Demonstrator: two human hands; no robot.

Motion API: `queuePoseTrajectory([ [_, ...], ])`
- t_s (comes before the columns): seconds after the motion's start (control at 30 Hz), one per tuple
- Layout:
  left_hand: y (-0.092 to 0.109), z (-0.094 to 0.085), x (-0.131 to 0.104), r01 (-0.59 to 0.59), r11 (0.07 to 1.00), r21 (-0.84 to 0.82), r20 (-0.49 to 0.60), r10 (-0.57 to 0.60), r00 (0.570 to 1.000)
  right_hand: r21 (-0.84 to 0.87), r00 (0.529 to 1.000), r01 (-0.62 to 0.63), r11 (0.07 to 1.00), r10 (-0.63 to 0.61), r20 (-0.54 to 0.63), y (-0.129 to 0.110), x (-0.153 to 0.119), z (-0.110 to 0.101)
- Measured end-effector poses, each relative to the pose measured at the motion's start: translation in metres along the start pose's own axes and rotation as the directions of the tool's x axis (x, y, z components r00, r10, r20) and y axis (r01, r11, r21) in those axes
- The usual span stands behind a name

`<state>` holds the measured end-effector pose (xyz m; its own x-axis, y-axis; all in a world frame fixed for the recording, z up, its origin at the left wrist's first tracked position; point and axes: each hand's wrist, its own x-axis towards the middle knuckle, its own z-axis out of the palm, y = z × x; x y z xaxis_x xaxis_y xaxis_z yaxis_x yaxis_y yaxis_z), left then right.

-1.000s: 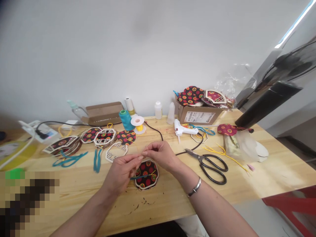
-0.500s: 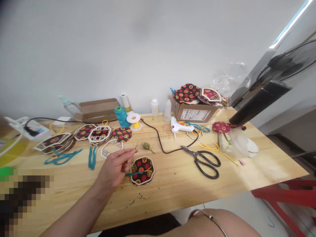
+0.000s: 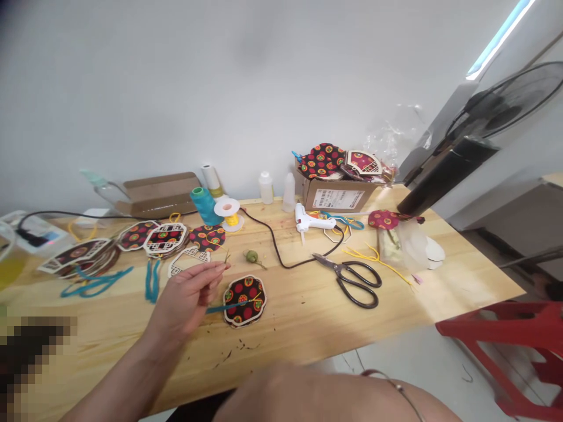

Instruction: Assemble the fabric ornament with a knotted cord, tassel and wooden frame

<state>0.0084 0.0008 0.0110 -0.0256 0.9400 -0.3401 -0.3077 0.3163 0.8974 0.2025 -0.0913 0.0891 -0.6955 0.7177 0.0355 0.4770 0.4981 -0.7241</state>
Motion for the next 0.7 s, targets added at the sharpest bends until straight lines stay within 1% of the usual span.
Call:
queuePoseTrajectory([
  [0.07,0.004,0.002,-0.004,-0.004,0.999,0.047,-0.022,0.005,1.000,-0.061,0.996,-0.081,0.995,0.078,-0.044,0.019,-0.010,-0.008],
  [0.1,0.006,0.003,-0.006,-0.005,0.998,0.064,-0.032,0.007,0.999,-0.171,0.961,-0.246,0.954,0.216,-0.174,0.033,-0.018,-0.011],
  [0.13,0.007,0.005,-0.008,-0.003,0.997,0.077,-0.041,0.007,0.999,-0.291,0.902,-0.379,0.878,0.280,-0.329,0.049,-0.026,-0.013],
  [0.17,0.007,0.006,-0.008,-0.001,0.997,0.080,-0.049,0.005,0.999,-0.395,0.843,-0.491,0.776,0.310,-0.439,0.067,-0.036,-0.014],
  [0.2,0.007,0.007,-0.009,-0.001,0.997,0.077,-0.046,0.004,0.999,-0.467,0.794,-0.576,0.671,0.326,-0.513,0.086,-0.046,-0.015],
  [0.23,0.007,0.008,-0.008,0.005,0.997,0.074,-0.035,-0.003,0.999,-0.511,0.766,-0.626,0.589,0.343,-0.543,0.104,-0.055,-0.014],
  [0.27,0.006,0.008,-0.008,0.007,0.998,0.069,-0.029,-0.005,1.000,-0.541,0.761,-0.641,0.545,0.360,-0.539,0.120,-0.063,-0.013],
  [0.33,0.003,0.008,-0.006,0.006,0.998,0.058,-0.038,-0.004,0.999,-0.566,0.760,-0.648,0.510,0.385,-0.523,0.143,-0.075,-0.009],
  [0.4,0.000,0.007,-0.004,0.001,0.999,0.054,-0.041,0.001,0.999,-0.559,0.743,-0.668,0.490,0.407,-0.531,0.155,-0.080,-0.006],
  [0.5,-0.003,0.004,-0.003,-0.009,0.998,0.061,-0.036,0.011,0.999,-0.543,0.718,-0.695,0.470,0.425,-0.551,0.158,-0.078,-0.005],
  [0.6,-0.003,0.003,-0.002,-0.016,0.998,0.067,-0.040,0.019,0.999,-0.508,0.699,-0.714,0.482,0.457,-0.550,0.155,-0.076,-0.009],
  [0.7,-0.002,0.003,-0.002,-0.013,0.998,0.068,-0.027,0.015,1.000,-0.410,0.654,-0.754,0.512,0.532,-0.538,0.146,-0.077,-0.012],
])
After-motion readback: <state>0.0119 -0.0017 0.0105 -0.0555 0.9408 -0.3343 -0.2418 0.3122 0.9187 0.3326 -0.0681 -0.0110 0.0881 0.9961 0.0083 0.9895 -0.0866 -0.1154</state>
